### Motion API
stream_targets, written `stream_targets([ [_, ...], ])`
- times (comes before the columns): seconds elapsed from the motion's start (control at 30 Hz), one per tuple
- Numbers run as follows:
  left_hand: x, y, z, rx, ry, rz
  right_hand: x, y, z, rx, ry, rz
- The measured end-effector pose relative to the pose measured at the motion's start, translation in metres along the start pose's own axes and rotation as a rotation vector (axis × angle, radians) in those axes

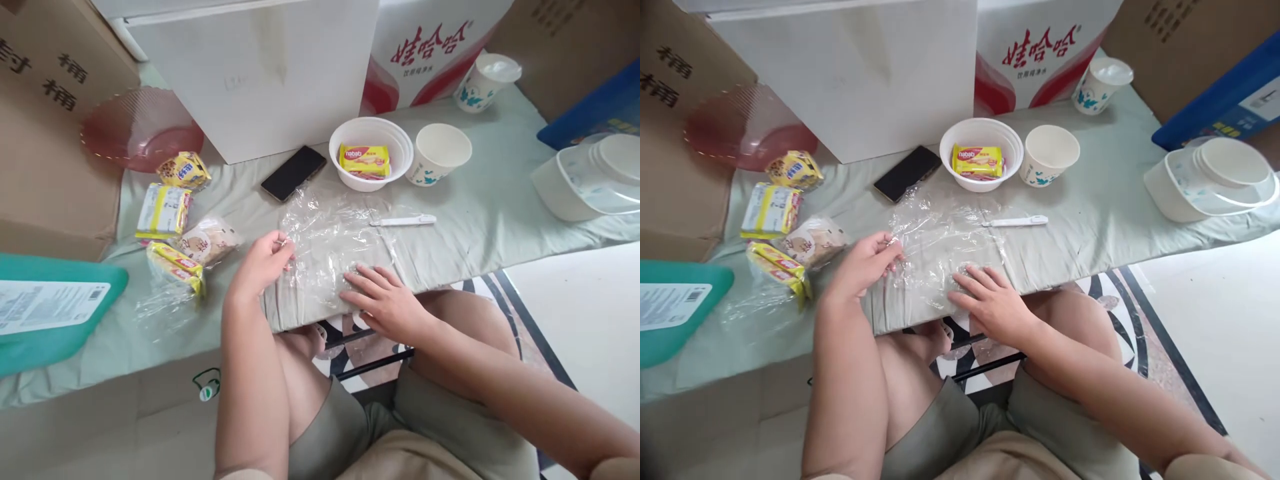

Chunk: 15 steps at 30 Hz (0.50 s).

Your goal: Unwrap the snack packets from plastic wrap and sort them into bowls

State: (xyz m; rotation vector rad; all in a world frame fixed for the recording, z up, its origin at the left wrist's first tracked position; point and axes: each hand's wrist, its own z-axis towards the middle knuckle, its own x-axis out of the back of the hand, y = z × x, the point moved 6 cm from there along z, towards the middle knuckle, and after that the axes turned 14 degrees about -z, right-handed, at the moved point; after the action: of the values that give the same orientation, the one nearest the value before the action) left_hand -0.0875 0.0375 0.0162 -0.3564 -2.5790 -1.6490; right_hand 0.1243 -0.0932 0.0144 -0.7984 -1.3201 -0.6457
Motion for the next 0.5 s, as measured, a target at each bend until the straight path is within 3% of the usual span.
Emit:
stream_targets([
  [0.1,0.004,0.005,-0.003,-0.057,0.087,-0.037,-0.007,0.007,-0.013,-0.039,0.080,0.052],
  [0.23,0.017,0.001,-0.006,-0.083,0.170,0.068,0.009,0.023,-0.029,-0.110,0.253,0.182],
  [0.33,0.026,-0.010,-0.006,-0.071,0.213,0.123,0.022,0.037,-0.035,-0.250,0.371,0.286],
  [0.5,0.041,-0.018,-0.013,-0.119,0.383,-0.034,0.045,0.070,-0.031,-0.591,0.570,0.456],
])
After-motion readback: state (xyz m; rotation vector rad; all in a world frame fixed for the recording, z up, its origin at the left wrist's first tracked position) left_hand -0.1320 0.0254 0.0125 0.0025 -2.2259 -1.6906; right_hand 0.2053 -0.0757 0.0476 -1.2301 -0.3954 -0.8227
